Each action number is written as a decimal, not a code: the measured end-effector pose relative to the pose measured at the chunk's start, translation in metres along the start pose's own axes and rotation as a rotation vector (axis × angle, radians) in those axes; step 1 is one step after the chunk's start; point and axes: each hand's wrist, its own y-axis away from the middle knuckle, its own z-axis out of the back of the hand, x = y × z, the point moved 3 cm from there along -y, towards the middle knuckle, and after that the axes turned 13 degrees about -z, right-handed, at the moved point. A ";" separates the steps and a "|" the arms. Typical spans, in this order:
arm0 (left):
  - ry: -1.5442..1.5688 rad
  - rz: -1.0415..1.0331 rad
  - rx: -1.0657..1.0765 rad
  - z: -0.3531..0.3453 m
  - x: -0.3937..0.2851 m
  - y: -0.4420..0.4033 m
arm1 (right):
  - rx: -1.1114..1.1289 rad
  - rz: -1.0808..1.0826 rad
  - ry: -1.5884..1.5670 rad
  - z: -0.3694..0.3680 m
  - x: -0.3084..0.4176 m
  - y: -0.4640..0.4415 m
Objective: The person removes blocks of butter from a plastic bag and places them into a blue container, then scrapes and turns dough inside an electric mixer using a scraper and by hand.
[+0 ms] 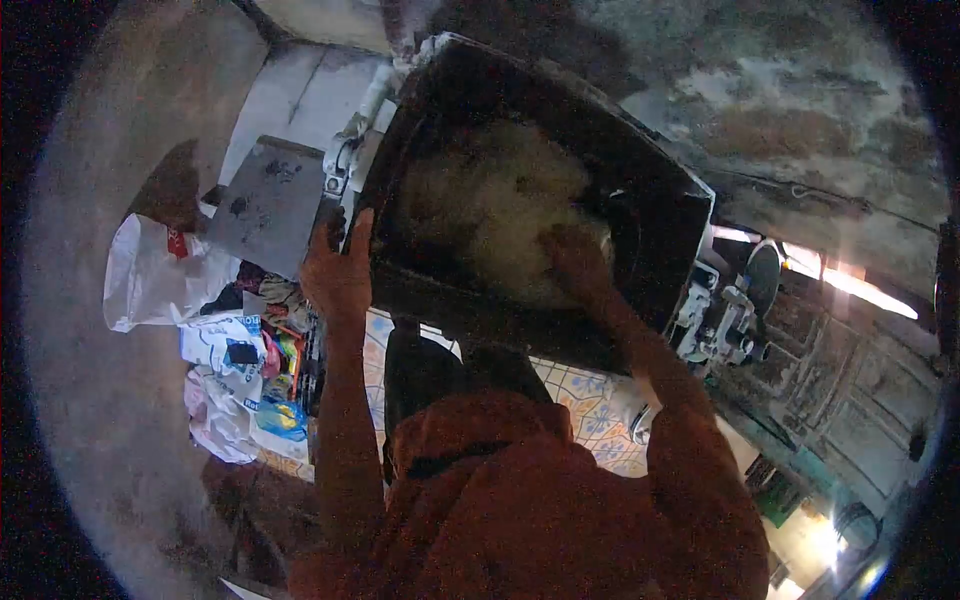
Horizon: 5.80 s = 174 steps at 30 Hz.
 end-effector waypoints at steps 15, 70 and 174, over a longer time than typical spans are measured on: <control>0.061 0.043 0.014 0.006 -0.011 0.001 | 0.381 -0.126 -0.032 0.073 -0.036 0.037; 0.074 0.039 0.028 0.001 -0.001 0.000 | 0.009 -0.317 -0.653 0.153 -0.020 -0.011; 0.203 0.020 -0.082 -0.001 0.002 0.002 | 0.427 -0.704 -1.674 0.087 -0.039 0.021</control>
